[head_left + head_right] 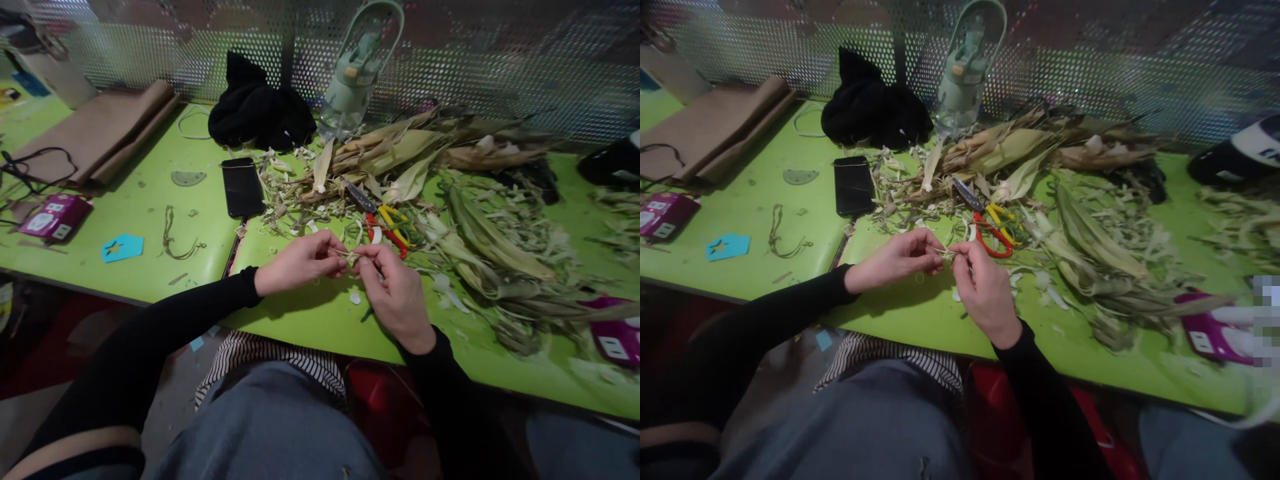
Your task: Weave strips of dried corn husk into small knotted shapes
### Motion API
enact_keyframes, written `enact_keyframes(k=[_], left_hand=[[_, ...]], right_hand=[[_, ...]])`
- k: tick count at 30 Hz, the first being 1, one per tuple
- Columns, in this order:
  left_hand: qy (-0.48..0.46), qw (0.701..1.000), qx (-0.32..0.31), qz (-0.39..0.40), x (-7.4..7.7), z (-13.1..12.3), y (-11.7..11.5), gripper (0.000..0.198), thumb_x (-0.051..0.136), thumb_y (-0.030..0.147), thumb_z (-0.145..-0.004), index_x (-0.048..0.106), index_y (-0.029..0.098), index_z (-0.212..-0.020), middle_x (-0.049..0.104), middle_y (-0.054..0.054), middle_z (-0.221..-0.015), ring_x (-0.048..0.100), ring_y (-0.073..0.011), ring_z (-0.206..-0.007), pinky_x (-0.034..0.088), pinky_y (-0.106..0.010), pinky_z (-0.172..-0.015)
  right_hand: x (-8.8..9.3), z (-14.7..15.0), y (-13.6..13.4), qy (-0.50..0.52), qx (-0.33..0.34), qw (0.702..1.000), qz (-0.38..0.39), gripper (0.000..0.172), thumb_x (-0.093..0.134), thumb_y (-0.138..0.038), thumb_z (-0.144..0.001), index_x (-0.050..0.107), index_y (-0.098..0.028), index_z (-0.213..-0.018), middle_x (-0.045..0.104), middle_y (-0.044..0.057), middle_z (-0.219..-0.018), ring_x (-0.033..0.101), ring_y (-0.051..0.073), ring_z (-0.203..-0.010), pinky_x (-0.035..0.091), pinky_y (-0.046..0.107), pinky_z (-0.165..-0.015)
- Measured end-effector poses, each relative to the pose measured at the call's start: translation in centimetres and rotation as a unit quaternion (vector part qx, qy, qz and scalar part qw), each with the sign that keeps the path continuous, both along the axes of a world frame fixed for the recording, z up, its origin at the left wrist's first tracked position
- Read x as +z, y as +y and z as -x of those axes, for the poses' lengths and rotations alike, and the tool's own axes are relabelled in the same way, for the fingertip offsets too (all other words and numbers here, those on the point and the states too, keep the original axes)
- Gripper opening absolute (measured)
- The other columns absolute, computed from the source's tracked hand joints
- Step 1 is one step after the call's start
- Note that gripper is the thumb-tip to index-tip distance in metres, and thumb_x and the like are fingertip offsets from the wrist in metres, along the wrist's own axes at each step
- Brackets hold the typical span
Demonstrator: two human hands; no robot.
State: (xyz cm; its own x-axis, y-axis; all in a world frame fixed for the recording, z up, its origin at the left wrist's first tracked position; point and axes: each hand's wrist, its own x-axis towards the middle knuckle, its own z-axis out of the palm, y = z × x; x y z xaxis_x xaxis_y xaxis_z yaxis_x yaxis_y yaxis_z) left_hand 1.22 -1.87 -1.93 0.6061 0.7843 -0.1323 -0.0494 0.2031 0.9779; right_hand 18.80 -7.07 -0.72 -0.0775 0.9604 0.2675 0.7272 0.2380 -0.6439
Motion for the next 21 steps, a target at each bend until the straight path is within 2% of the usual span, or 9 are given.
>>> enact_keyframes(k=[3, 8, 14, 17, 21], left_hand=[[-0.001, 1.000, 0.015, 0.015, 0.2, -0.1, 0.1, 0.012, 0.058, 0.016, -0.093, 0.049, 0.014, -0.085, 0.063, 0.004, -0.068, 0.061, -0.0049, -0.061, 0.048, -0.022, -0.066], [-0.011, 0.999, 0.007, 0.045, 0.9, 0.0, 0.2, 0.014, 0.057, 0.013, -0.093, 0.048, 0.014, -0.083, 0.062, 0.005, -0.066, 0.058, -0.0035, -0.059, 0.046, -0.020, -0.063], [-0.010, 0.997, -0.059, 0.057, 1.6, 1.1, 0.4, 0.006, 0.056, 0.015, -0.095, 0.052, 0.012, -0.095, 0.065, 0.003, -0.072, 0.061, -0.0048, -0.063, 0.047, -0.021, -0.065], [0.001, 0.995, -0.074, 0.066, 1.8, 1.4, 0.7, 0.005, 0.056, 0.015, -0.095, 0.052, 0.012, -0.096, 0.067, 0.002, -0.074, 0.063, -0.0053, -0.064, 0.047, -0.022, -0.066], [-0.001, 0.995, -0.072, 0.062, 1.8, 1.4, 0.6, 0.007, 0.057, 0.016, -0.094, 0.052, 0.012, -0.094, 0.067, 0.001, -0.075, 0.063, -0.0058, -0.064, 0.047, -0.022, -0.066]], right_hand=[[0.1, 0.0, 0.0, 0.009, -0.014, 1.000, 0.011, 0.018, 0.048, -0.025, -0.093, 0.063, -0.018, -0.102, 0.068, 0.001, -0.071, 0.056, 0.012, -0.052, 0.043, 0.027, -0.054], [0.2, -0.2, 0.0, 0.072, -0.011, 0.996, 0.049, 0.016, 0.051, -0.028, -0.092, 0.061, -0.019, -0.099, 0.071, 0.003, -0.076, 0.065, 0.015, -0.063, 0.047, 0.026, -0.054], [0.3, -0.5, 0.0, 0.086, -0.009, 0.994, 0.061, 0.013, 0.053, -0.026, -0.090, 0.062, -0.019, -0.098, 0.063, -0.001, -0.065, 0.053, 0.012, -0.053, 0.039, 0.024, -0.048], [0.3, -0.6, -0.1, 0.089, -0.011, 0.994, 0.060, 0.012, 0.053, -0.025, -0.091, 0.062, -0.020, -0.097, 0.061, -0.002, -0.063, 0.050, 0.011, -0.052, 0.039, 0.024, -0.048], [0.2, -0.7, 0.1, 0.127, 0.009, 0.988, 0.090, 0.015, 0.054, -0.031, -0.093, 0.061, -0.020, -0.100, 0.067, 0.001, -0.073, 0.062, 0.013, -0.061, 0.047, 0.025, -0.054]])
